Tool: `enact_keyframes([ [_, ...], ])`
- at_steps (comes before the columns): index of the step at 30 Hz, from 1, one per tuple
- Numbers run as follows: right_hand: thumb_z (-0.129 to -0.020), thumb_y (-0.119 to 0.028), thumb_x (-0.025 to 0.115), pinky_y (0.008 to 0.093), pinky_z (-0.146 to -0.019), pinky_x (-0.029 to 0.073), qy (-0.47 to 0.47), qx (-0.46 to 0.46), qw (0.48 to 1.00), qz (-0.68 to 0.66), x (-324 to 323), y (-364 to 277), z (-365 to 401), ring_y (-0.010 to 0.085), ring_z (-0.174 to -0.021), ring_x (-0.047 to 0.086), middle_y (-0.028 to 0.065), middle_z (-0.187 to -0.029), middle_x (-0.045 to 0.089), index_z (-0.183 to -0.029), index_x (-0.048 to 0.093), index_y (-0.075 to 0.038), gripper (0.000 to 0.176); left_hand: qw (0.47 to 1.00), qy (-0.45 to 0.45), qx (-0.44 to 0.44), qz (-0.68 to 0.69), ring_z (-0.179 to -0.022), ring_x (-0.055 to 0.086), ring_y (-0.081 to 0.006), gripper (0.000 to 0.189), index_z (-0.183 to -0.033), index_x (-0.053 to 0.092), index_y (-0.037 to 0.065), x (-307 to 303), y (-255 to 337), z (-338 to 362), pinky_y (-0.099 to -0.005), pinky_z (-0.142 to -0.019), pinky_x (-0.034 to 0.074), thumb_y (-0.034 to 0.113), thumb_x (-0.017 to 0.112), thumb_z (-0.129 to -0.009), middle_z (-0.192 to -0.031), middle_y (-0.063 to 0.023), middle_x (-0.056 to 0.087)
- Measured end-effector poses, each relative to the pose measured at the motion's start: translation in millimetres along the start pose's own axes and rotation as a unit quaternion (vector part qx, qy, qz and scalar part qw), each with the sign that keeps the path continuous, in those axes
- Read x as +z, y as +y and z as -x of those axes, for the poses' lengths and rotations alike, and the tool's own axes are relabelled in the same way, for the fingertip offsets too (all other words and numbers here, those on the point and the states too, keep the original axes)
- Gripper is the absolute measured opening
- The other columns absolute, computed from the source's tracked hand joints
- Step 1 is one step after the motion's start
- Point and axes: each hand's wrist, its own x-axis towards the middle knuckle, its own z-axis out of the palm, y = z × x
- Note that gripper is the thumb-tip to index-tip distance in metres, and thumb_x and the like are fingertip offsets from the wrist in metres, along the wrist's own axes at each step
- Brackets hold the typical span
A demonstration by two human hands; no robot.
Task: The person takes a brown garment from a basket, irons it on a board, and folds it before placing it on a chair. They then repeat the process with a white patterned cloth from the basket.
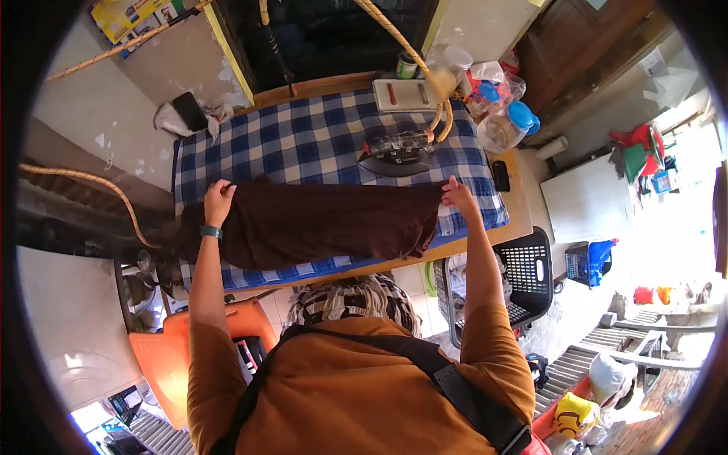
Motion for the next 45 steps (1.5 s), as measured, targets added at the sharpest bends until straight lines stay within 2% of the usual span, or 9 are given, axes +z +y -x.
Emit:
enact_keyframes([
  [5, -0.083, -0.048, 0.065, 0.03, -0.055, 0.049, -0.007, -0.115, 0.981, 0.154, 3.7, 5.1, 19.6, 0.0198, -0.063, 0.064, 0.0088, -0.07, 0.064, -0.082, 0.064, -0.003, 0.045, 0.994, -0.003, -0.033, 0.106, -0.072, 0.061, -0.0277, 0.02, -0.091, 0.061, 0.002, 2.2, 6.1, 2.1, -0.0343, -0.067, 0.048, 0.021, 0.066, -0.085, -0.079, -0.0131, 0.064],
  [10, -0.073, -0.019, 0.073, 0.0348, -0.063, 0.049, 0.219, -0.381, 0.853, 0.282, 48.8, -30.9, 75.4, 0.0244, -0.066, 0.061, 0.0098, -0.071, 0.062, -0.079, 0.06, -0.004, 0.021, 0.992, -0.036, 0.044, 0.11, -0.073, 0.064, -0.0333, 0.021, -0.094, 0.062, 0.005, -25.8, 91.3, 8.9, -0.0374, -0.062, 0.049, 0.025, 0.061, -0.087, -0.078, -0.0162, 0.065],
  [15, -0.083, -0.009, 0.068, 0.0221, -0.061, 0.045, -0.168, -0.342, 0.92, 0.089, 169.9, -96.6, 210.9, 0.0061, -0.067, 0.052, 0.0014, -0.078, 0.059, -0.128, 0.047, -0.007, 0.05, 0.957, -0.158, 0.148, 0.191, -0.068, 0.063, -0.0334, 0.022, -0.095, 0.063, 0.011, -23.1, 217.8, 53.4, -0.0411, -0.058, 0.047, 0.03, 0.063, -0.085, -0.074, -0.0137, 0.064],
  [18, -0.082, -0.005, 0.067, 0.0198, -0.063, 0.044, -0.24, -0.352, 0.898, 0.106, 199.1, -92.2, 210.8, 0.0061, -0.072, 0.055, 0.0015, -0.082, 0.062, -0.115, 0.06, -0.003, 0.034, 0.944, -0.11, 0.18, 0.253, -0.065, 0.061, -0.0349, 0.024, -0.096, 0.06, 0.011, -23.6, 250.2, 67.4, -0.0421, -0.055, 0.046, 0.032, 0.064, -0.085, -0.071, -0.0142, 0.062],
  [24, -0.076, 0.005, 0.061, 0.0216, -0.067, 0.045, -0.014, -0.393, 0.915, 0.093, 128.1, -163.3, 267.4, 0.0087, -0.076, 0.055, 0.0043, -0.088, 0.061, -0.097, 0.065, 0.002, 0.022, 0.967, -0.109, 0.146, 0.179, -0.069, 0.063, -0.029, 0.028, -0.1, 0.061, 0.011, -46.4, 213.4, 102.3, -0.0358, -0.061, 0.05, 0.018, 0.071, -0.074, -0.083, -0.0097, 0.064],
  [32, -0.087, -0.002, 0.055, 0.0258, -0.077, 0.048, 0.376, -0.446, 0.812, -0.009, 46.6, -172.9, 322.3, 0.0143, -0.083, 0.057, 0.0085, -0.098, 0.062, -0.102, 0.064, 0.004, 0.019, 0.909, 0.414, 0.056, 0.01, -0.081, 0.055, -0.0289, 0.031, -0.094, 0.063, 0.006, -98.1, 182.2, 124.6, -0.0361, -0.071, 0.045, 0.008, 0.071, -0.064, -0.086, -0.0103, 0.056],
  [36, -0.089, -0.013, 0.056, 0.026, -0.08, 0.049, 0.65, -0.427, 0.563, 0.28, -65.1, -147.7, 314.2, 0.0175, -0.09, 0.06, 0.0101, -0.103, 0.067, -0.105, 0.065, 0.005, 0.026, 0.823, 0.567, 0.013, 0.01, -0.087, 0.053, -0.0227, 0.025, -0.096, 0.057, 0.003, -146.0, 143.1, 118.8, -0.0347, -0.079, 0.043, 0.008, 0.066, -0.073, -0.093, -0.0076, 0.054],
  [40, -0.089, -0.014, 0.057, 0.0273, -0.081, 0.049, 0.691, -0.467, 0.53, 0.155, -113.7, -160.5, 332.4, 0.0182, -0.09, 0.061, 0.0102, -0.103, 0.067, -0.105, 0.066, 0.004, 0.026, 0.711, 0.665, -0.102, 0.206, -0.094, 0.054, -0.0219, 0.026, -0.102, 0.057, 0.0, -215.2, 85.4, 137.8, -0.0348, -0.086, 0.044, 0.019, 0.054, -0.084, -0.095, -0.0126, 0.06],
  [45, -0.089, -0.015, 0.058, 0.029, -0.082, 0.049, 0.66, -0.479, 0.571, 0.093, -184.2, -154.7, 305.2, 0.0191, -0.09, 0.061, 0.0104, -0.103, 0.067, -0.104, 0.067, 0.003, 0.026, 0.79, 0.611, -0.022, 0.053, -0.095, 0.059, -0.025, 0.024, -0.102, 0.06, -0.001, -286.8, 21.3, 120.4, -0.0327, -0.085, 0.047, 0.006, 0.048, -0.082, -0.099, -0.014, 0.063],
])
